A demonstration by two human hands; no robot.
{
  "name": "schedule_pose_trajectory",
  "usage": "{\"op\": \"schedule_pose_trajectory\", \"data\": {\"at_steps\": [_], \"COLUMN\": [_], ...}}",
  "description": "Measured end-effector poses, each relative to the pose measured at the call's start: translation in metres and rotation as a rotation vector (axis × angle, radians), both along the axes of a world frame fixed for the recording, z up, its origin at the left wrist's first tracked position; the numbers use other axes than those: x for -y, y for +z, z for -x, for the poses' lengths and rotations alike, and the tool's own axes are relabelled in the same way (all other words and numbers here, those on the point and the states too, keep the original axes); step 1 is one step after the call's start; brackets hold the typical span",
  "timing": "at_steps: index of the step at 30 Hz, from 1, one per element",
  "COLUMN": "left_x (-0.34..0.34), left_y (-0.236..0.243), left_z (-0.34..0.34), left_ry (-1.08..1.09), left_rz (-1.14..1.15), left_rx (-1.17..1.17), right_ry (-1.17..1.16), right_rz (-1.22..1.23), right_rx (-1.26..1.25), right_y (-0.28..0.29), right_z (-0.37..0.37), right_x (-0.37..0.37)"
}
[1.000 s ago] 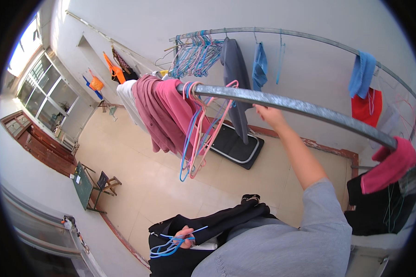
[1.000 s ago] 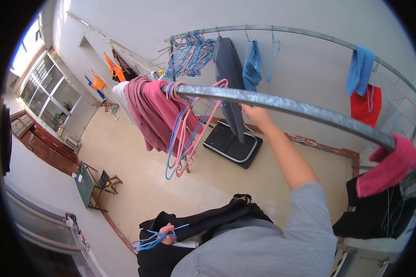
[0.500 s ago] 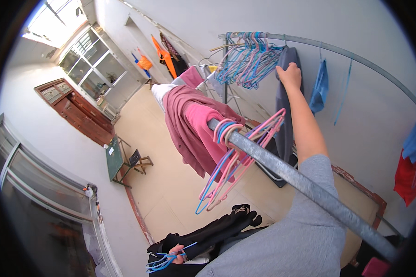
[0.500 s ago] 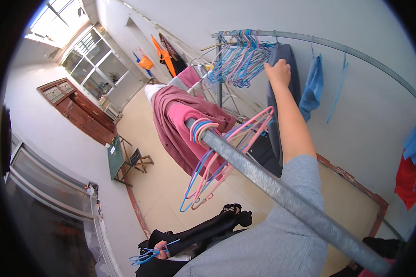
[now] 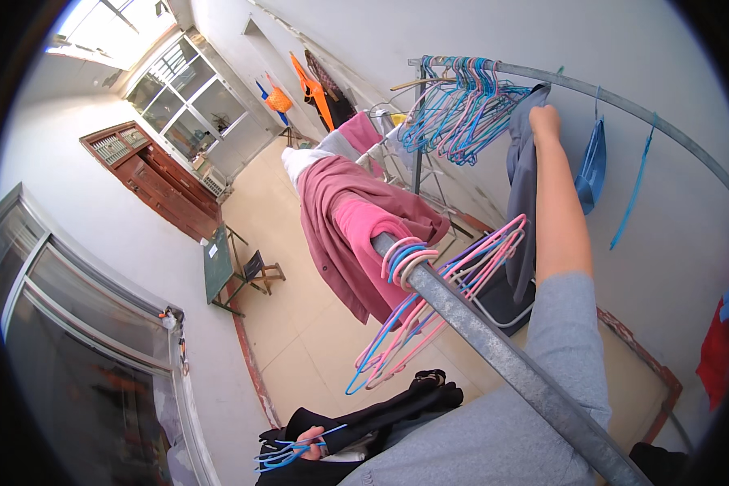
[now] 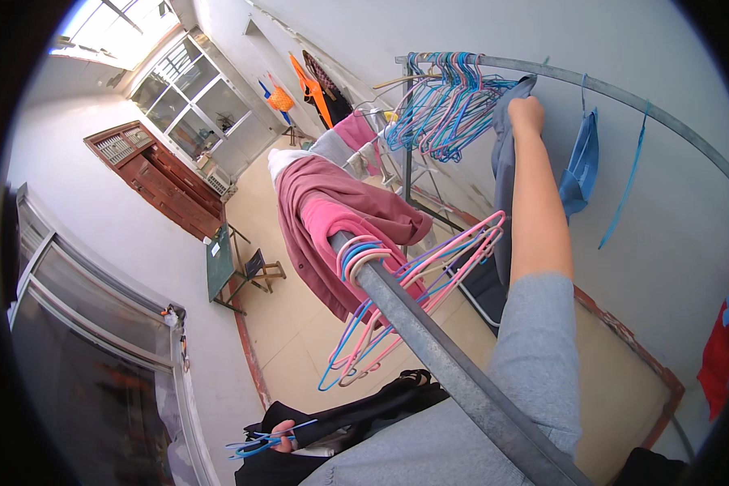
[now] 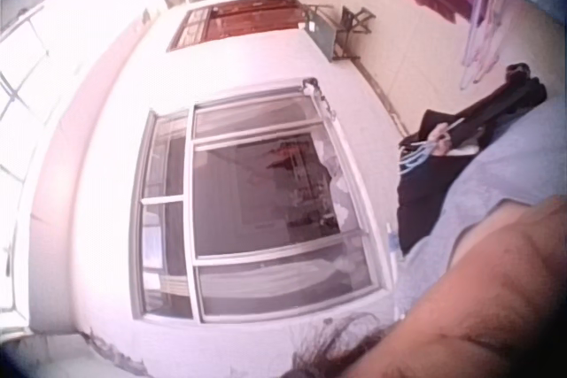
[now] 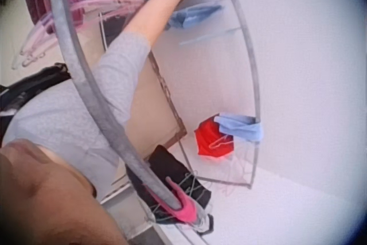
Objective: The person removes several garments from hangers on a drying rack, including a pink towel, a beige bra, a black garment, a white bra, and an orange bra. They fold each item by hand and place them into a pile held in their left arm.
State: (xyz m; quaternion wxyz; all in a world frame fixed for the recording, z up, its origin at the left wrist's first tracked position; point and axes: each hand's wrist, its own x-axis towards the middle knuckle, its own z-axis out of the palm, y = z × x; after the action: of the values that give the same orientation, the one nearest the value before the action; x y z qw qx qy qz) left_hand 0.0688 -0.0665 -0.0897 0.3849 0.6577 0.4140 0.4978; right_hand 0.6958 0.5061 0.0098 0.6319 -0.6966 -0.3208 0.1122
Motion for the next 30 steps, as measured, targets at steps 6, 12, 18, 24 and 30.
{"op": "schedule_pose_trajectory", "data": {"at_steps": [6,12,18,24,30], "left_x": [-0.010,-0.024,-0.031,-0.027,-0.019], "left_y": [-0.004,-0.012,-0.030,-0.084,-0.063], "left_z": [-0.006,-0.003,0.011,0.086,0.030], "left_ry": [-0.035,-0.131,-0.259,-0.465,-0.700], "left_rz": [0.007,0.011,-0.003,-0.083,0.036], "left_rx": [0.014,0.030,0.042,-0.086,0.056], "right_ry": [0.021,0.133,0.096,0.098,0.186], "right_rz": [0.037,-0.065,-0.133,-0.038,0.076], "right_rx": [0.101,0.307,0.288,0.092,0.124], "right_y": [-0.034,-0.138,-0.220,-0.245,-0.212], "right_z": [-0.002,0.031,0.093,0.167,0.191], "right_x": [0.029,0.110,0.269,0.459,0.627]}}
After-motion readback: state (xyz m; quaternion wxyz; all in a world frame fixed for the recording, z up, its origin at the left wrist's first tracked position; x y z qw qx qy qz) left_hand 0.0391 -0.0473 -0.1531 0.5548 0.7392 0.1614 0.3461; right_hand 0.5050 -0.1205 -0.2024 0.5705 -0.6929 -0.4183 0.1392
